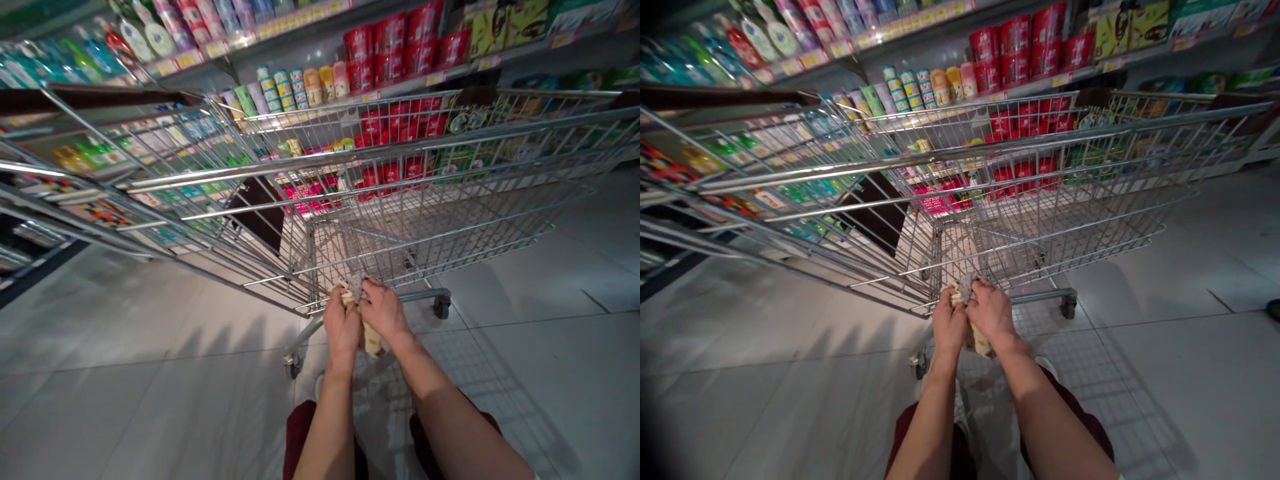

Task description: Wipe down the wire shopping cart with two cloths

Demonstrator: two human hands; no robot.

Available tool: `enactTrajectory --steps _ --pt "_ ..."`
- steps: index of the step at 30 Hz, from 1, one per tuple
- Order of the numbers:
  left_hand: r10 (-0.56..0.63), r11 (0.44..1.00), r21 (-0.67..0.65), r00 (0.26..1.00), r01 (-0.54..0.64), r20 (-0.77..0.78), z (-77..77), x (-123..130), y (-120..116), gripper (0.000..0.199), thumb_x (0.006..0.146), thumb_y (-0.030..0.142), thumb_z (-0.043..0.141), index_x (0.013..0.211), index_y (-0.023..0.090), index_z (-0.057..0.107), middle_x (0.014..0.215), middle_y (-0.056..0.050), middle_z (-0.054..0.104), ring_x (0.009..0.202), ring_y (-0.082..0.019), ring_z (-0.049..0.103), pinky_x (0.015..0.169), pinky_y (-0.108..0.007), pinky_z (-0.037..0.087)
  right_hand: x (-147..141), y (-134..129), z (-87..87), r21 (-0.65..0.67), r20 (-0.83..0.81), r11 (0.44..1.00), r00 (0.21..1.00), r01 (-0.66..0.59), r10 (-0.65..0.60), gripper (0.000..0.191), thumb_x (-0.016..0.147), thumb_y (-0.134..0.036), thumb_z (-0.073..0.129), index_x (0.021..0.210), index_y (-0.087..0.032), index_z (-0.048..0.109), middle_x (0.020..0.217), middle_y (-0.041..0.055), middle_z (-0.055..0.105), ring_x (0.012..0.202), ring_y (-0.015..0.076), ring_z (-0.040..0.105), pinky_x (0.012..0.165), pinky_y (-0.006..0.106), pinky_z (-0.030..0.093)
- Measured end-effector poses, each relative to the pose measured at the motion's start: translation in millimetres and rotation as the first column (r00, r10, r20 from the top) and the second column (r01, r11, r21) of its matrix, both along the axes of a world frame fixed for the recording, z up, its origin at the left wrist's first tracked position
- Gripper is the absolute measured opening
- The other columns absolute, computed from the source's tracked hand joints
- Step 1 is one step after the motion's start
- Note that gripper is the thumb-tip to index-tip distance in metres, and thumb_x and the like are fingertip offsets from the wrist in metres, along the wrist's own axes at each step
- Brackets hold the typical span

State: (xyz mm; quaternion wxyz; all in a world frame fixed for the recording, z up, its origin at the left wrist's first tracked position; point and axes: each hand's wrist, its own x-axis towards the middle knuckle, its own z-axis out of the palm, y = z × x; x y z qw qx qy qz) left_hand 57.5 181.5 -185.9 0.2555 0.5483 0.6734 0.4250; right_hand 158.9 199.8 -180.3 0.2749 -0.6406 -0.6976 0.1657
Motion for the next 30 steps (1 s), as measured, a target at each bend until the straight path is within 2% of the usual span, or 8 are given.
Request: enactTrajectory --steps 4,7,11,15,19,23,27,30 --pt "0.184 0.914 0.362 0.982 -0.183 0.034 15.6 -0.5 -10.5 0.022 0.079 0.014 0.047 0.098 0.023 0.054 0.119 -0.010 0.064 0.116 -0.022 0.057 0.100 -0.037 0.043 -10.7 -7.5 10.9 0.283 -0.200 0.959 0.980 0.034 0.024 0.018 0.073 -0.013 0.047 0.080 -0.022 0.061 0.097 0.0067 0.065 0.087 0.0187 0.061 0.079 0.027 0.047" --pt "0.213 0.875 0.450 0.977 -0.182 -0.019 20.9 -0.9 -16.6 0.023 0.082 0.015 0.045 0.101 0.023 0.054 0.131 -0.011 0.059 0.127 -0.022 0.052 0.106 -0.038 0.040 -13.4 -9.5 13.7 0.410 -0.283 0.912 0.951 0.004 0.123 0.018 0.072 -0.013 0.046 0.079 -0.022 0.061 0.094 0.0061 0.064 0.086 0.0181 0.060 0.079 0.027 0.048" --pt "0.225 0.880 0.432 0.974 -0.195 -0.019 20.0 -1.9 -19.7 0.027 0.082 0.015 0.043 0.105 0.023 0.055 0.136 -0.011 0.056 0.129 -0.022 0.050 0.107 -0.038 0.039 -13.9 -10.1 15.0 0.423 -0.307 0.906 0.939 -0.010 0.154 0.017 0.071 -0.013 0.046 0.076 -0.023 0.060 0.089 0.0051 0.063 0.083 0.0178 0.059 0.078 0.027 0.049" --pt "0.233 0.909 0.353 0.972 -0.224 0.017 19.5 -7.2 -14.6 0.028 0.081 0.018 0.045 0.106 0.023 0.055 0.126 -0.010 0.061 0.121 -0.023 0.054 0.103 -0.038 0.041 -16.1 -5.1 15.1 0.333 -0.296 0.935 0.927 -0.125 0.230 0.021 0.071 -0.011 0.045 0.081 -0.022 0.060 0.097 0.0061 0.065 0.094 0.0179 0.060 0.085 0.026 0.048" --pt "0.132 0.988 0.077 0.991 -0.132 0.005 13.4 -9.8 -6.2 0.025 0.077 0.016 0.045 0.100 0.022 0.054 0.097 -0.006 0.068 0.095 -0.023 0.063 0.090 -0.037 0.047 -10.1 3.0 5.0 0.088 -0.144 0.979 0.970 -0.184 0.196 0.024 0.072 -0.009 0.045 0.085 -0.020 0.062 0.103 0.0075 0.067 0.097 0.0185 0.062 0.086 0.026 0.047" --pt "0.014 1.000 -0.021 0.997 -0.015 -0.074 2.3 -6.5 -1.4 0.023 0.072 0.012 0.050 0.092 0.022 0.054 0.094 -0.007 0.067 0.097 -0.024 0.062 0.091 -0.037 0.046 -1.6 5.8 -8.3 -0.103 0.049 0.981 0.984 -0.164 0.170 0.024 0.076 -0.010 0.046 0.090 -0.018 0.064 0.100 0.0092 0.069 0.093 0.0189 0.064 0.086 0.025 0.046" --pt "0.076 0.997 -0.033 0.997 -0.076 -0.001 -0.5 -3.4 -0.5 0.022 0.073 0.012 0.050 0.092 0.023 0.054 0.091 -0.004 0.066 0.092 -0.022 0.061 0.087 -0.035 0.046 -2.5 5.2 -10.0 -0.043 0.010 0.985 0.986 -0.166 0.167 0.024 0.076 -0.010 0.046 0.090 -0.018 0.064 0.101 0.0098 0.068 0.097 0.0200 0.063 0.088 0.027 0.045" --pt "0.143 0.989 0.018 0.983 -0.146 0.112 7.2 -3.4 -4.7 0.016 0.076 0.014 0.049 0.088 0.023 0.054 0.081 0.000 0.064 0.079 -0.018 0.059 0.078 -0.031 0.046 -8.4 1.9 -1.7 0.100 -0.148 0.986 0.978 -0.133 0.147 0.019 0.071 -0.011 0.046 0.080 -0.020 0.060 0.090 0.0068 0.066 0.089 0.0193 0.062 0.082 0.027 0.047"
